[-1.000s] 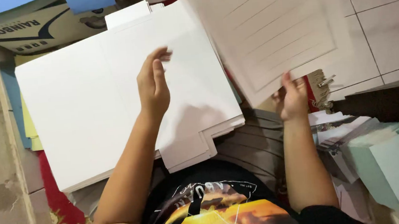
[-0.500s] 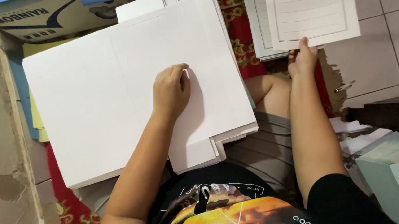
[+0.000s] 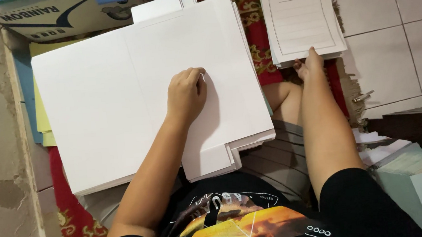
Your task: The person aligns and stacks large sheets of white paper on the floor.
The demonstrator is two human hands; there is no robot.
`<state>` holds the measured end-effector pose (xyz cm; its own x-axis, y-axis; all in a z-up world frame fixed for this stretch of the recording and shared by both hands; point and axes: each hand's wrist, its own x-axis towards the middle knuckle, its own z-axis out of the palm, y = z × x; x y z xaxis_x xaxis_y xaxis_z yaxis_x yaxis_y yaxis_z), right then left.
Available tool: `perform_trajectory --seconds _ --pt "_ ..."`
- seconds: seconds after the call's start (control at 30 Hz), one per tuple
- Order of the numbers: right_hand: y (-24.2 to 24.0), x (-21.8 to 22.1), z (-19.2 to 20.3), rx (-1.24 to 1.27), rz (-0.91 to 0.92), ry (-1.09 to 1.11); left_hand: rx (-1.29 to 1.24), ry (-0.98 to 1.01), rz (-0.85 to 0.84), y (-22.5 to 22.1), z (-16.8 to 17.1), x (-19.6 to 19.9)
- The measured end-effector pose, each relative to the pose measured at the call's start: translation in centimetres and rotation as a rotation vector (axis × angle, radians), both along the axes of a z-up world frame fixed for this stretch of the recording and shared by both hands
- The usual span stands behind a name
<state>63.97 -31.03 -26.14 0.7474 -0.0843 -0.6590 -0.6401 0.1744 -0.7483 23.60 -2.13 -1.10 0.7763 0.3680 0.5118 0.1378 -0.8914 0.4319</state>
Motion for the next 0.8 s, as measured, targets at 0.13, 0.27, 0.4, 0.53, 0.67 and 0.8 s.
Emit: perform_trajectory --seconds 0.13,0.27,0.4,0.53,0.67,0.8 --pt "-1.8 1.2 -3.3 -0.022 0.013 -0.013 0.004 -0.012 0.008 0.1 -0.4 0.2" --pt "-2.0 -2.5 -1.1 -0.285 0.088 -0.233 0.008 0.013 0.001 0.4 -0.9 0.1" --pt "0.5 -11.5 9.0 -0.235 0.235 -0.544 0.009 0.071 -0.074 0.5 0.0 -0.4" --pt "0.5 -20.5 17.3 -0.308 0.367 -0.824 -0.012 0.303 -0.229 -0.4 3.4 -4.7" --pt "1.8 -31.4 27.1 -0.482 0.489 -1.246 0.063 0.322 -0.257 -2.1 2.3 -10.5" --pt "2.8 -37.9 28.6 -0.376 1.104 -1.444 0.054 0.289 -0.219 -2.1 1.5 -15.6"
